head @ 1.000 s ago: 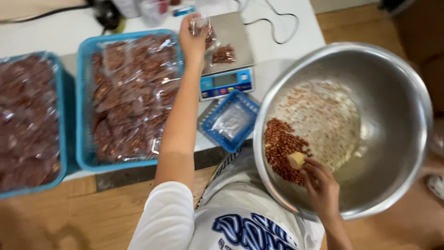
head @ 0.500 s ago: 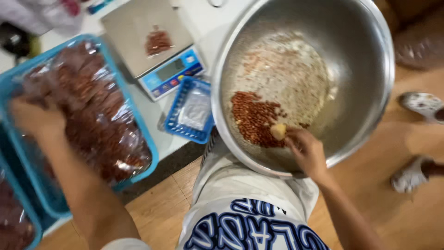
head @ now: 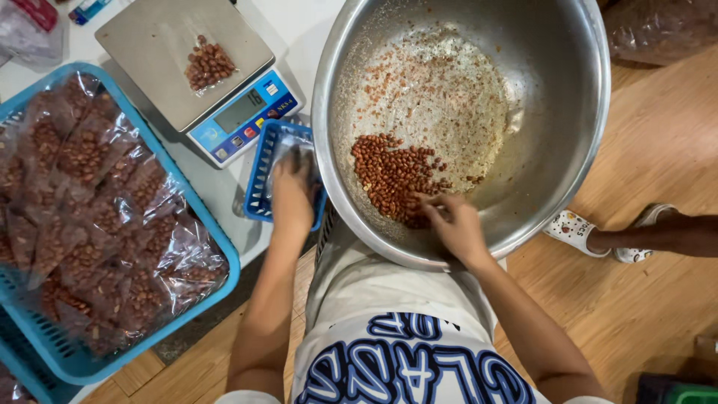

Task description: The person scoops roasted peanuts from a large metal bowl into small plastic bags using a scoop, weighs each bag on a digital scale, and places the filled bags into a blue basket. The process is repeated continuously throughout the clip.

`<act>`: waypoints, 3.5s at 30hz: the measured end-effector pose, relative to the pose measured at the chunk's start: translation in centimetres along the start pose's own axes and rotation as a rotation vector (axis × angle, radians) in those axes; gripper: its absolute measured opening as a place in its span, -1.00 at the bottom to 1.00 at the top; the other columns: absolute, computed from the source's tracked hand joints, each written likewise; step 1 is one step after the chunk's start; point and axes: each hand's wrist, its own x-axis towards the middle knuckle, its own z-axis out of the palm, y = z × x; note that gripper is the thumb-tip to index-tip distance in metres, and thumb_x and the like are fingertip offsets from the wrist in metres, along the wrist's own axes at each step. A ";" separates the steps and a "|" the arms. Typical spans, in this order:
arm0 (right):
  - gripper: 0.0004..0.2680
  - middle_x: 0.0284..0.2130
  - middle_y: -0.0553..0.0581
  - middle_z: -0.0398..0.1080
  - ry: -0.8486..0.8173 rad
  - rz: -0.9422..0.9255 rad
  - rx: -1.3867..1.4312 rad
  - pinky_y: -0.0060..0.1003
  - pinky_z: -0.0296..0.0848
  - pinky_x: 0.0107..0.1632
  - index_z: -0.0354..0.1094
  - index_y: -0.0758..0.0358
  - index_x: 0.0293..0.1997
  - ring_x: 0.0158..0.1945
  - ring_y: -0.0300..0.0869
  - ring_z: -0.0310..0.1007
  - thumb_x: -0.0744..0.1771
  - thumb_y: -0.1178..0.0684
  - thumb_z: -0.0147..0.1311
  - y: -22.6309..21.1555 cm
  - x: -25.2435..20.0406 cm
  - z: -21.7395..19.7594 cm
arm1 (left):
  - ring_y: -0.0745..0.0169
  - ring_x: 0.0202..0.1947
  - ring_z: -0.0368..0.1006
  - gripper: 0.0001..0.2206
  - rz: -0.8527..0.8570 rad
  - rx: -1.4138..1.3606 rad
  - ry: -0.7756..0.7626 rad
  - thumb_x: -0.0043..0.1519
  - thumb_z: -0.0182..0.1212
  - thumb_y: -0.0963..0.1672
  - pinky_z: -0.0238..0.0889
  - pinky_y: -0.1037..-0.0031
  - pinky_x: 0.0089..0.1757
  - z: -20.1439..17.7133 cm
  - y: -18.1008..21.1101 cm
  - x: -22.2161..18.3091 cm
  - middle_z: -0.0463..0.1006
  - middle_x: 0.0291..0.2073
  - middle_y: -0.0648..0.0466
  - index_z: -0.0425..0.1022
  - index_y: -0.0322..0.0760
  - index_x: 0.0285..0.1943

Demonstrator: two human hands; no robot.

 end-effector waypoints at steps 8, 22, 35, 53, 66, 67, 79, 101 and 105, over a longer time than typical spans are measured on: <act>-0.89 -0.28 0.18 0.56 -0.110 -0.007 0.578 -0.19 0.48 -0.03 0.57 0.18 -0.15 -0.16 -0.09 0.56 0.34 0.02 0.24 -6.1 3.3 1.5 | 0.00 -0.03 0.50 -0.84 0.017 -0.118 0.047 0.17 0.30 -0.08 0.44 0.20 -0.08 0.0 -0.2 -0.8 0.58 -0.16 0.15 0.57 0.01 -0.07; -0.91 -0.30 0.25 0.47 -0.005 -0.071 1.020 -0.30 0.50 -0.23 0.44 0.45 -0.15 -0.31 -0.12 0.53 0.38 0.19 0.10 -13.5 2.7 -7.5 | 0.02 -0.24 0.67 -0.80 -0.046 -1.712 0.153 0.09 0.38 -0.33 0.53 0.32 -0.10 -9.1 9.7 -2.1 0.67 -0.36 -0.30 0.60 -0.55 -0.11; -0.95 -0.06 0.36 0.52 0.433 -0.694 0.022 -0.12 0.53 -0.22 0.50 0.43 -0.16 -0.16 0.13 0.57 0.37 0.25 0.20 -7.6 4.9 -9.2 | -0.06 -0.07 0.62 -0.76 0.233 -0.844 0.234 0.27 0.25 -0.26 0.51 0.25 -0.08 -7.4 13.5 -1.0 0.69 -0.11 -0.13 0.64 -0.27 0.10; -0.86 -0.31 0.28 0.50 -0.280 -0.018 0.773 -0.12 0.54 -0.13 0.46 0.41 -0.13 -0.23 0.01 0.58 0.42 0.11 0.07 -4.8 5.4 1.6 | -0.07 -0.08 0.63 -0.79 0.080 -1.805 0.097 0.30 0.22 -0.27 0.51 0.16 0.01 -8.2 10.0 -0.1 0.66 -0.16 -0.28 0.52 -0.55 0.08; -0.90 0.01 0.51 0.41 0.127 -0.477 0.810 -0.22 0.55 -0.17 0.37 0.55 -0.09 -0.19 -0.02 0.54 0.40 0.26 -0.01 -11.8 1.7 -10.9 | 0.15 -0.18 0.64 -0.68 0.003 -1.683 -0.014 0.07 0.46 -0.33 0.57 0.28 -0.07 -8.3 12.1 -2.8 0.70 -0.22 -0.20 0.60 -0.51 0.02; -0.90 0.01 0.51 0.41 0.131 -0.479 0.809 -0.22 0.55 -0.17 0.37 0.55 -0.09 -0.19 -0.02 0.54 0.40 0.26 -0.01 -12.0 1.6 -11.4 | 0.15 -0.18 0.64 -0.68 0.007 -1.684 -0.015 0.07 0.46 -0.33 0.57 0.28 -0.07 -8.0 12.2 -2.8 0.70 -0.22 -0.20 0.60 -0.51 0.02; -0.95 0.06 0.39 0.40 0.552 -0.783 0.043 -0.11 0.53 -0.18 0.49 0.45 -0.11 -0.12 0.07 0.47 0.37 0.29 0.18 -6.1 3.7 -8.5 | 0.16 -0.11 0.64 -0.74 0.093 -1.621 -0.100 0.20 0.41 -0.25 0.53 0.41 -0.12 -6.9 14.0 -2.7 0.70 -0.15 -0.13 0.60 -0.44 0.07; -0.94 -0.08 0.40 0.48 0.387 -0.773 0.281 -0.06 0.50 -0.01 0.47 0.48 -0.12 0.09 0.22 0.51 0.39 0.30 0.09 -11.2 1.6 -11.0 | 0.15 0.19 0.45 -0.59 0.111 -1.576 -0.235 0.36 0.19 -0.20 0.26 0.25 0.22 -6.4 13.2 -3.6 0.60 0.10 -0.12 0.37 -0.32 0.42; -0.94 -0.20 0.44 0.46 0.292 -0.627 0.526 -0.02 0.54 0.00 0.44 0.55 -0.15 0.10 0.28 0.52 0.39 0.30 0.10 -11.5 1.8 -10.4 | 0.18 0.16 0.48 -0.59 0.124 -1.596 -0.253 0.35 0.22 -0.21 0.30 0.26 0.20 -6.3 13.3 -3.3 0.61 0.08 -0.11 0.38 -0.32 0.41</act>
